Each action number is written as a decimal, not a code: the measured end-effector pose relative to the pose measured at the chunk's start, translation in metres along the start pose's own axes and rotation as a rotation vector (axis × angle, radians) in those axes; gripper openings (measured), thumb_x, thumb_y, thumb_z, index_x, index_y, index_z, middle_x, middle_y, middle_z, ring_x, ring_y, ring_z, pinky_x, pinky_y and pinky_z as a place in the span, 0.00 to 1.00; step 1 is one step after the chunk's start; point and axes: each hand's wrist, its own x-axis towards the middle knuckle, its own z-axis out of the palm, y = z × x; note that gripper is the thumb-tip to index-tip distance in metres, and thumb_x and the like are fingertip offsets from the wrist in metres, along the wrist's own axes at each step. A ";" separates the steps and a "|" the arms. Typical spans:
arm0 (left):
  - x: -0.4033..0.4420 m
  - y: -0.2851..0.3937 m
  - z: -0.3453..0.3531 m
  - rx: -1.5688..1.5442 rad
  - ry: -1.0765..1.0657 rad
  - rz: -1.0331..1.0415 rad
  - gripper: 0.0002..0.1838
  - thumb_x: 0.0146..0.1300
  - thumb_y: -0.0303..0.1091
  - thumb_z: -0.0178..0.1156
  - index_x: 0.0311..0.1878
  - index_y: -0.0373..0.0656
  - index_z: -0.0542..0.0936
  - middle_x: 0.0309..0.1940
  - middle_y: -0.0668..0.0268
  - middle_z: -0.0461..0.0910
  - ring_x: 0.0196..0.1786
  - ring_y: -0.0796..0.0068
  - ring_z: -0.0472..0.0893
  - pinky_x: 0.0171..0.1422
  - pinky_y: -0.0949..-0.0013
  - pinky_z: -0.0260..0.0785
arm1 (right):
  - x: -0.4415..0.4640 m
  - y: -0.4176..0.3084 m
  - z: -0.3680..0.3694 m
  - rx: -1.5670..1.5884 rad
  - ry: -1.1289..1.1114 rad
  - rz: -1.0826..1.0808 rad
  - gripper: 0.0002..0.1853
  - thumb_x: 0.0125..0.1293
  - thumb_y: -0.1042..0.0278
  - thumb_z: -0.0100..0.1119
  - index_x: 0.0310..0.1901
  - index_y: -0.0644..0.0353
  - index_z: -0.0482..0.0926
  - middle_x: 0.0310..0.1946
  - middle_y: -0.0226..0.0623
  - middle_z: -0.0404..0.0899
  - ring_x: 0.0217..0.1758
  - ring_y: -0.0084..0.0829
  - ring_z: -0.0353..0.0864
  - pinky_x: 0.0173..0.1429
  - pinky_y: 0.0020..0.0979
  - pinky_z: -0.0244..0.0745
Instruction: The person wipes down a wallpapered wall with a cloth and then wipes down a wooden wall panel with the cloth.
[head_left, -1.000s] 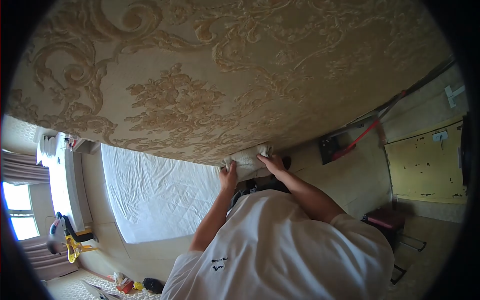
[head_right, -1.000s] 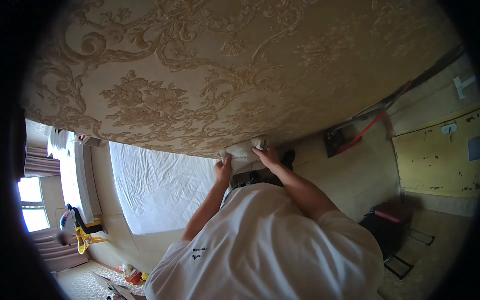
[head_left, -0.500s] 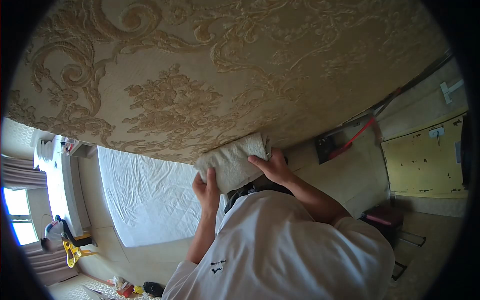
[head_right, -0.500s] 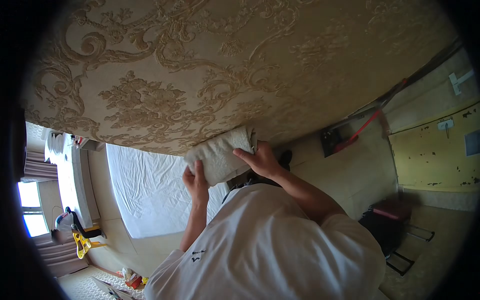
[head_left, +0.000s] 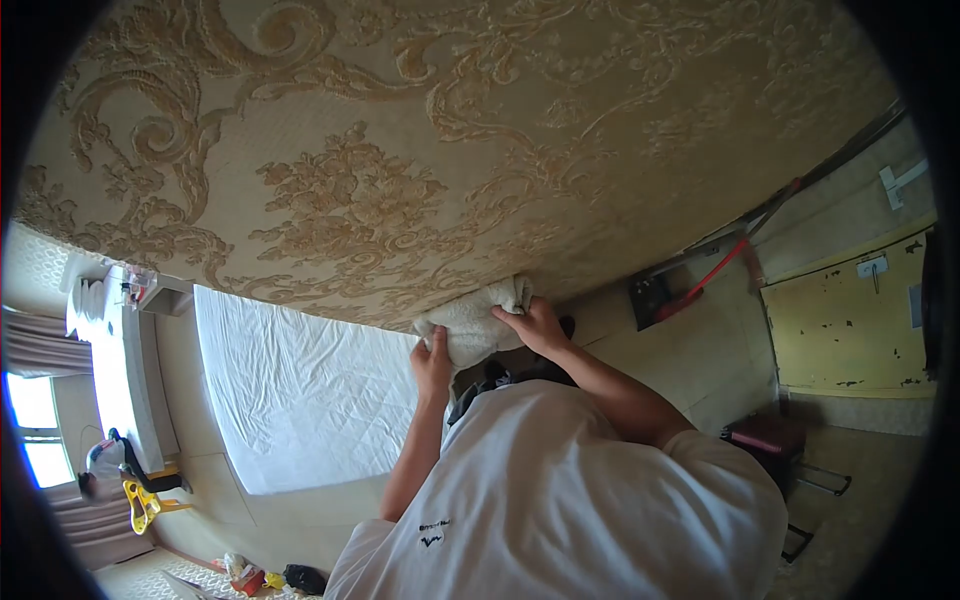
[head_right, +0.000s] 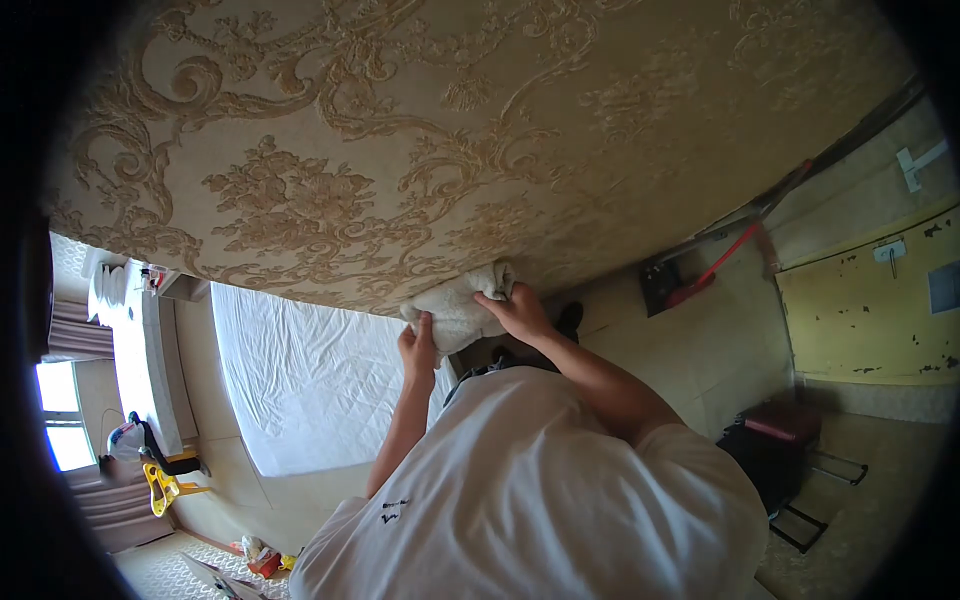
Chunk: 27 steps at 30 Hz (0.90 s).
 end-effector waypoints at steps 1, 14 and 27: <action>0.000 -0.007 0.003 0.046 0.015 -0.076 0.20 0.71 0.46 0.60 0.44 0.34 0.80 0.33 0.68 0.81 0.33 0.81 0.76 0.37 0.74 0.68 | -0.003 0.011 -0.003 -0.059 -0.084 0.236 0.15 0.65 0.60 0.66 0.39 0.66 0.81 0.27 0.31 0.81 0.31 0.18 0.76 0.37 0.29 0.73; -0.062 0.122 0.017 -0.108 -0.082 0.361 0.15 0.68 0.34 0.63 0.47 0.29 0.79 0.40 0.63 0.83 0.41 0.79 0.80 0.45 0.74 0.73 | -0.004 -0.111 -0.032 0.150 0.080 -0.042 0.15 0.64 0.62 0.67 0.44 0.66 0.82 0.32 0.35 0.85 0.35 0.20 0.80 0.40 0.31 0.76; -0.004 0.015 0.053 0.050 -0.082 -0.029 0.21 0.66 0.43 0.65 0.47 0.30 0.79 0.37 0.62 0.82 0.38 0.76 0.78 0.43 0.70 0.71 | -0.005 0.013 -0.046 -0.037 0.082 0.284 0.19 0.64 0.53 0.65 0.34 0.66 0.81 0.22 0.37 0.81 0.28 0.23 0.79 0.34 0.35 0.71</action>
